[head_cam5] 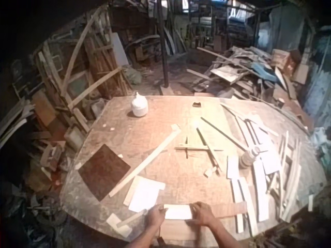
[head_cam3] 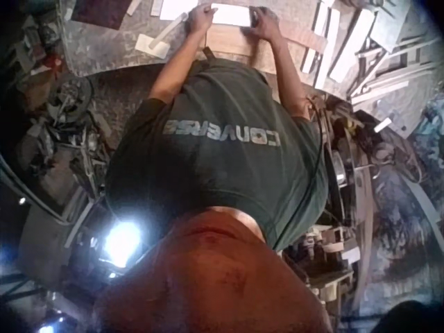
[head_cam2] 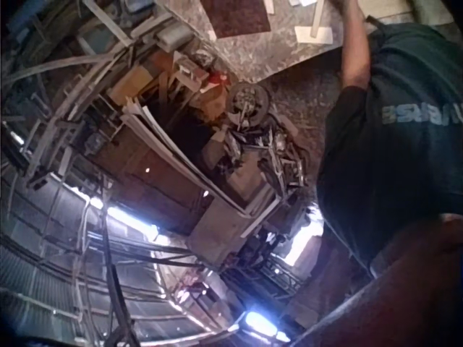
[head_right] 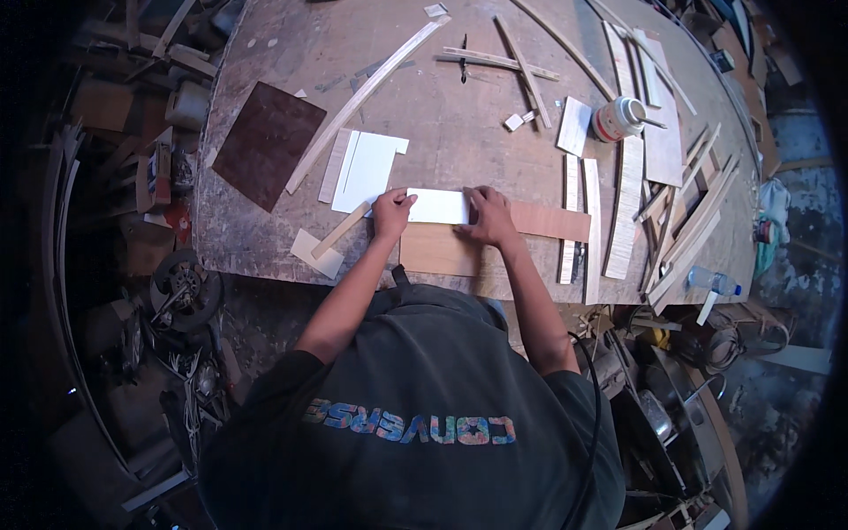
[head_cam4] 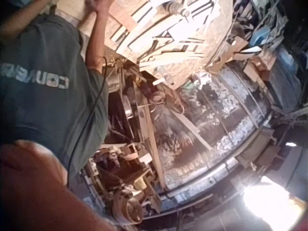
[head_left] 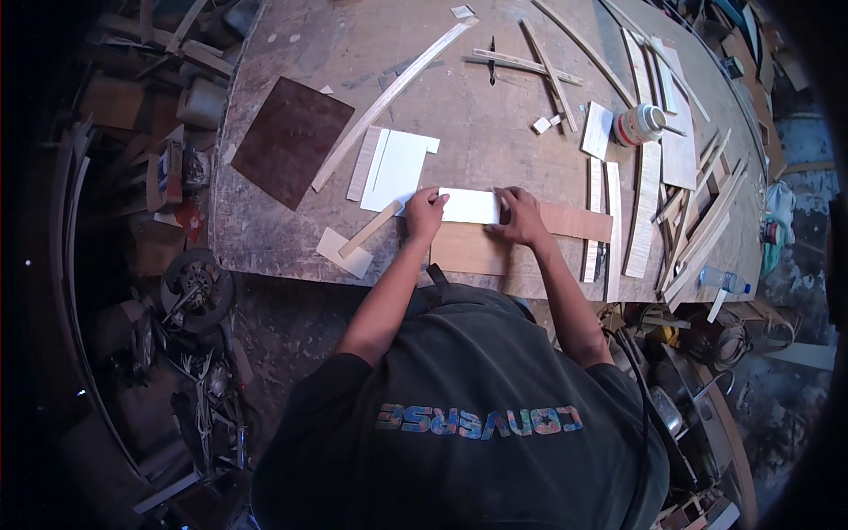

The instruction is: The person arranges various wooden pieces on a workbench and uses a hand saw to cut a long, thin strip of wood. The person positions the wood, aligns it with a guide, and saws through the material to separate a section.

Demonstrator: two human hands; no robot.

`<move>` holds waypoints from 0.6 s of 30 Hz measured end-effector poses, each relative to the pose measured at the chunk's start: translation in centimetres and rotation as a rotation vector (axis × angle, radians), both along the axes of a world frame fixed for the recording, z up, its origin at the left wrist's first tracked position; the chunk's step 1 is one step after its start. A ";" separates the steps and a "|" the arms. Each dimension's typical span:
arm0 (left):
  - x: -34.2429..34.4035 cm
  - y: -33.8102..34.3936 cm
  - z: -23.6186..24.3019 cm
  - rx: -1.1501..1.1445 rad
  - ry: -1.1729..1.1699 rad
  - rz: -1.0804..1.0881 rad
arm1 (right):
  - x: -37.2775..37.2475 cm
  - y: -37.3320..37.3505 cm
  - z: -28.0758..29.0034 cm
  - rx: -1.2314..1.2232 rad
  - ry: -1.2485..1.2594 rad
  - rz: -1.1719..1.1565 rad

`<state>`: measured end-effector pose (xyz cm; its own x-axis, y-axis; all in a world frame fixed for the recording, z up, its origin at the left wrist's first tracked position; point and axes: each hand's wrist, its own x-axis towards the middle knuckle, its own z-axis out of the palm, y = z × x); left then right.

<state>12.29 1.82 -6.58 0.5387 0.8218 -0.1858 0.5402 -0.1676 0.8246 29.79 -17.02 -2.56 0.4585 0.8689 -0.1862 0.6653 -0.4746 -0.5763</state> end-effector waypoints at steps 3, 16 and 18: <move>-0.1 -0.3 -0.2 0.005 -0.034 0.050 | -0.1 -1.8 0.2 -0.046 -0.094 -0.039; -3.9 -1.5 -0.5 -0.147 -0.068 0.088 | -2.1 -3.5 -0.3 -0.016 -0.025 -0.025; -4.6 -1.4 -1.4 -0.169 -0.103 0.120 | -2.1 -2.8 0.0 0.018 -0.030 -0.008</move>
<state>7.67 0.40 -7.95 0.4623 0.8429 -0.2755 0.4598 0.0378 0.8872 27.71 -19.79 -2.61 0.4710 0.8682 -0.1562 0.6786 -0.4697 -0.5647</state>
